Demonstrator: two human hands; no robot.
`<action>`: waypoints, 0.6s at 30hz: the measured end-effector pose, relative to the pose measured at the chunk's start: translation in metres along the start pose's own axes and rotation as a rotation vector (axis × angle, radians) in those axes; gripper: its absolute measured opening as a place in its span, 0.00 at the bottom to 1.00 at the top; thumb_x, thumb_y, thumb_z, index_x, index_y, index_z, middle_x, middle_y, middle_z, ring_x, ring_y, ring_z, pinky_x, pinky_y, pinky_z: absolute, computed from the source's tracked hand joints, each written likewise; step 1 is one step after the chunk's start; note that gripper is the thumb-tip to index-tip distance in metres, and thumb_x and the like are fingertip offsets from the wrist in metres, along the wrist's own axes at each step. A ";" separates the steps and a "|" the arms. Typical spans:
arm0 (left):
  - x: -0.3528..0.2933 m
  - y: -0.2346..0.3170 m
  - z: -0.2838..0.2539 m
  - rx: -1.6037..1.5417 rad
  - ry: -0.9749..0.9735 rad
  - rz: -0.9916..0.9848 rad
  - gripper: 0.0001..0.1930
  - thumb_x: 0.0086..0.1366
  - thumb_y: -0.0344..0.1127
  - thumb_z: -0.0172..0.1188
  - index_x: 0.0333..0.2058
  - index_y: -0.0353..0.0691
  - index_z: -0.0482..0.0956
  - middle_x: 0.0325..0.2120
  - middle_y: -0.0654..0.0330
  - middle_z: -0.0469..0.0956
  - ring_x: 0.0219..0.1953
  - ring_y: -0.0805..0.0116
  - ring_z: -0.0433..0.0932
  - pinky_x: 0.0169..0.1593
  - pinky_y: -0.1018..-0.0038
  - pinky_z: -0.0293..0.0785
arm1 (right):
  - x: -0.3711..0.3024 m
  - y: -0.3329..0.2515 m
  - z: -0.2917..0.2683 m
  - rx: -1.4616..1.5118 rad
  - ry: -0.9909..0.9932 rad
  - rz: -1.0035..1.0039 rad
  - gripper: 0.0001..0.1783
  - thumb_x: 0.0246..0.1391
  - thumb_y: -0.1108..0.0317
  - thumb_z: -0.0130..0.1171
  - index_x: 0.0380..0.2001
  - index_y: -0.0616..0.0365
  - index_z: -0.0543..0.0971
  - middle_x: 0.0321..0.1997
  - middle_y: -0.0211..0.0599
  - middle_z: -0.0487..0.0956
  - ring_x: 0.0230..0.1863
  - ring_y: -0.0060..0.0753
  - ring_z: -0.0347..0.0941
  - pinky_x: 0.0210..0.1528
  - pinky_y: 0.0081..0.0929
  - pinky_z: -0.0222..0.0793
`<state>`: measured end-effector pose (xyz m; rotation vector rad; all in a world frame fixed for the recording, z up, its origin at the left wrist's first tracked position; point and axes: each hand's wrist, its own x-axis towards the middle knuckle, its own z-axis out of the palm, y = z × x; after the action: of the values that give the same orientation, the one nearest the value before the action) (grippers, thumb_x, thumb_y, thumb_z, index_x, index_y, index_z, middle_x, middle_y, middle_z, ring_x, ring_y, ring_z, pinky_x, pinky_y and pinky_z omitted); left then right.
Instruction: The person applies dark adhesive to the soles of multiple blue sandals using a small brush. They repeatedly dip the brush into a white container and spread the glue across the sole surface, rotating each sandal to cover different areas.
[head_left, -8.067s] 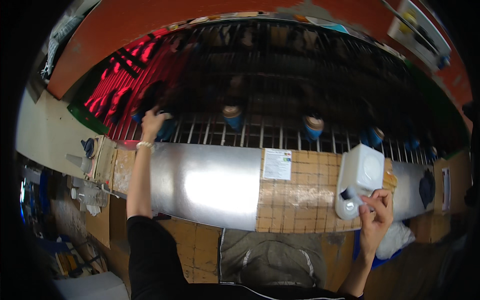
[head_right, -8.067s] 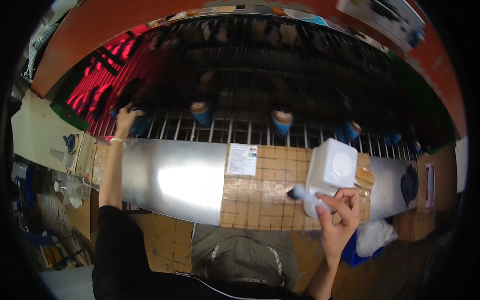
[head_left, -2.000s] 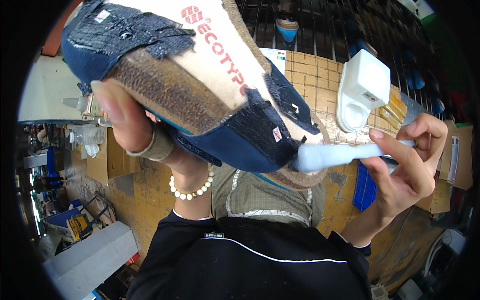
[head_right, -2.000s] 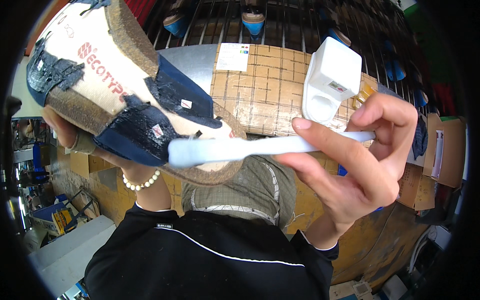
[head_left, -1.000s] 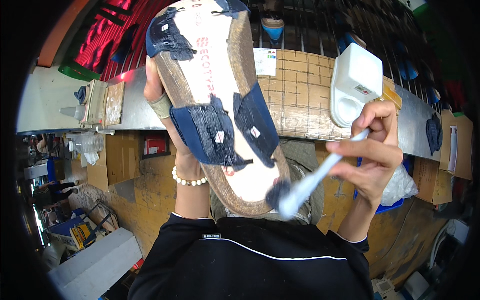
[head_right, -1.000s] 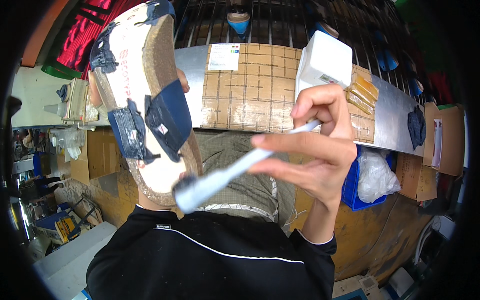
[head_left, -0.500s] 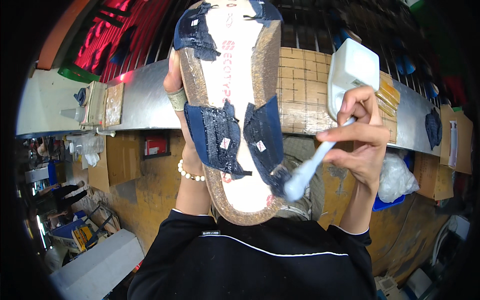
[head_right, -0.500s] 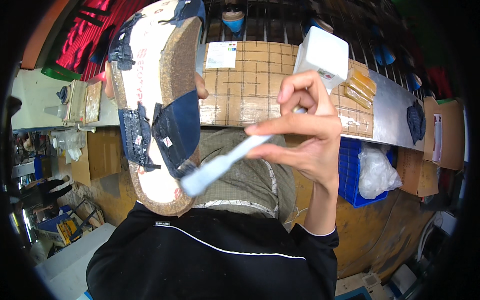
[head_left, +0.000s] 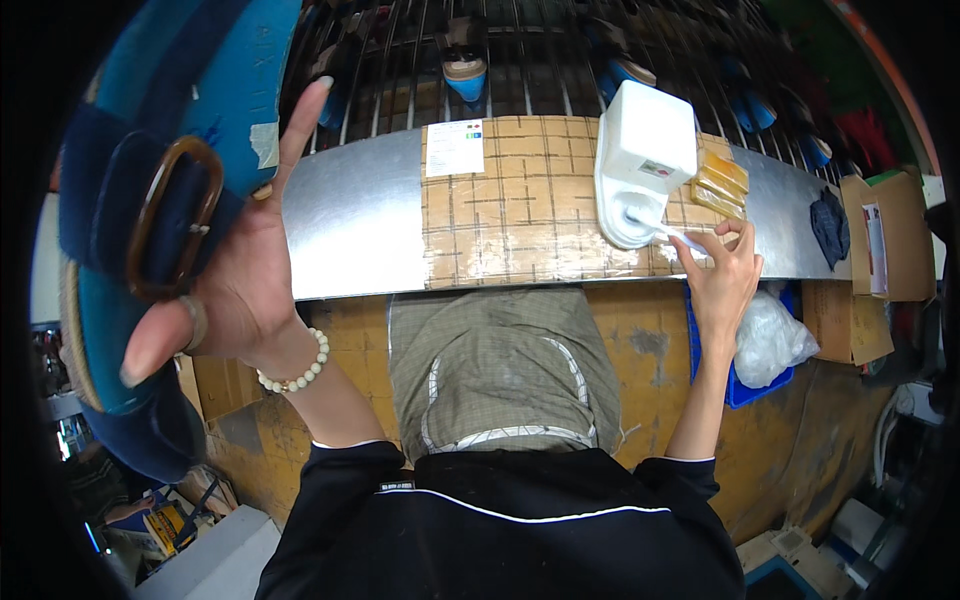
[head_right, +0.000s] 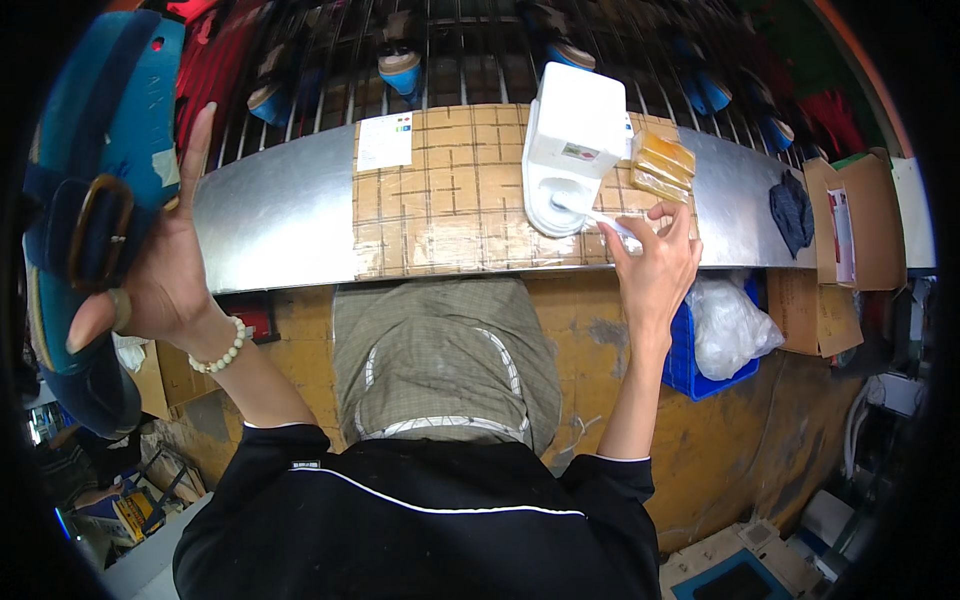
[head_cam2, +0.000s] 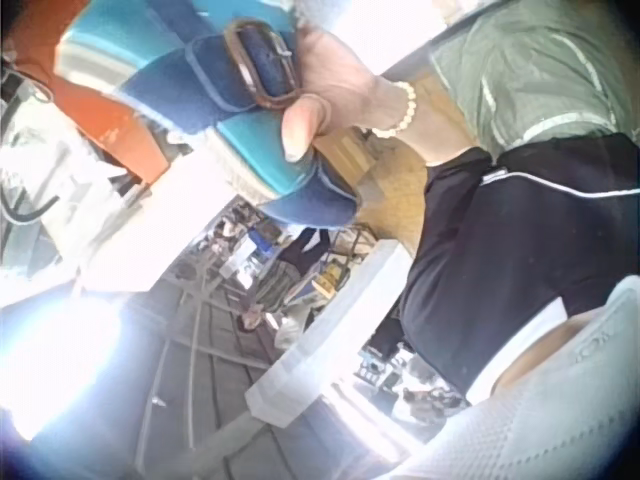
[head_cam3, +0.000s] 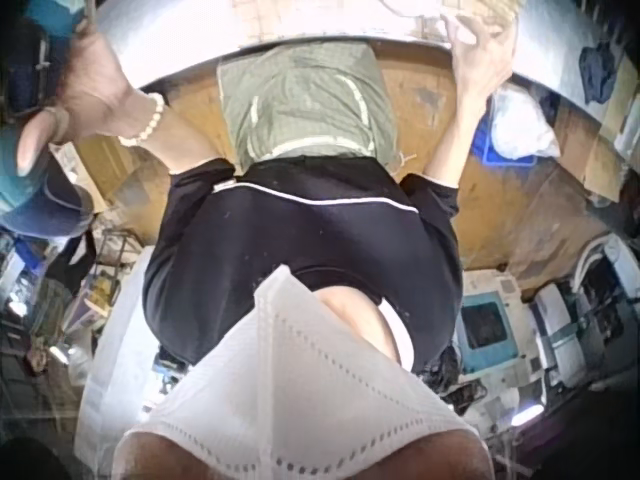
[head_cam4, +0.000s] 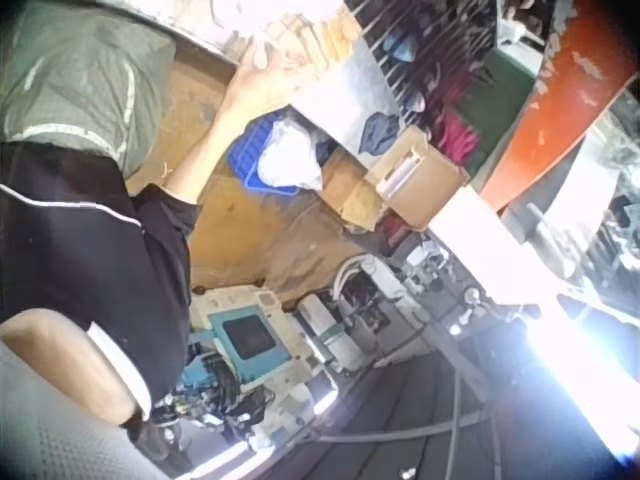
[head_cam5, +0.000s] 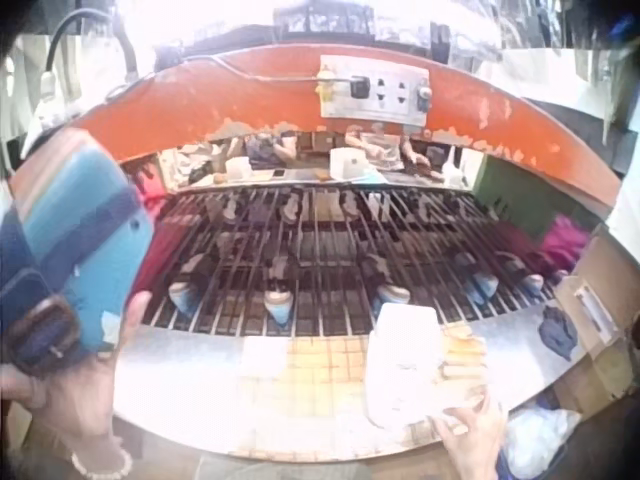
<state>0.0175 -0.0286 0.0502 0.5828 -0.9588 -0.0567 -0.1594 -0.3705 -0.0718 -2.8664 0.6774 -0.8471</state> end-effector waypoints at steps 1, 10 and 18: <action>-0.006 -0.001 0.006 0.201 0.182 0.047 0.58 0.38 0.63 0.73 0.67 0.50 0.56 0.69 0.54 0.52 0.70 0.45 0.49 0.69 0.33 0.38 | -0.003 0.003 0.002 -0.013 0.009 -0.025 0.11 0.41 0.58 0.73 0.26 0.52 0.86 0.37 0.32 0.71 0.38 0.32 0.69 0.43 0.33 0.59; -0.035 -0.044 -0.002 0.988 0.314 0.424 0.35 0.52 0.45 0.67 0.58 0.50 0.62 0.66 0.47 0.53 0.65 0.47 0.59 0.60 0.51 0.63 | -0.012 -0.012 -0.008 0.695 -0.074 0.286 0.10 0.53 0.67 0.66 0.30 0.66 0.84 0.27 0.31 0.67 0.28 0.25 0.62 0.30 0.23 0.57; -0.032 -0.066 0.011 1.088 0.242 0.534 0.24 0.59 0.33 0.64 0.53 0.48 0.66 0.64 0.42 0.54 0.63 0.49 0.64 0.56 0.64 0.75 | 0.037 -0.132 -0.084 0.978 0.179 -0.258 0.21 0.30 0.61 0.77 0.33 0.55 0.87 0.31 0.28 0.63 0.32 0.23 0.61 0.33 0.19 0.55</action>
<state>0.0034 -0.0801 -0.0018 1.2629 -0.8260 1.0473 -0.1248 -0.2639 0.0430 -2.0068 -0.1224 -1.0762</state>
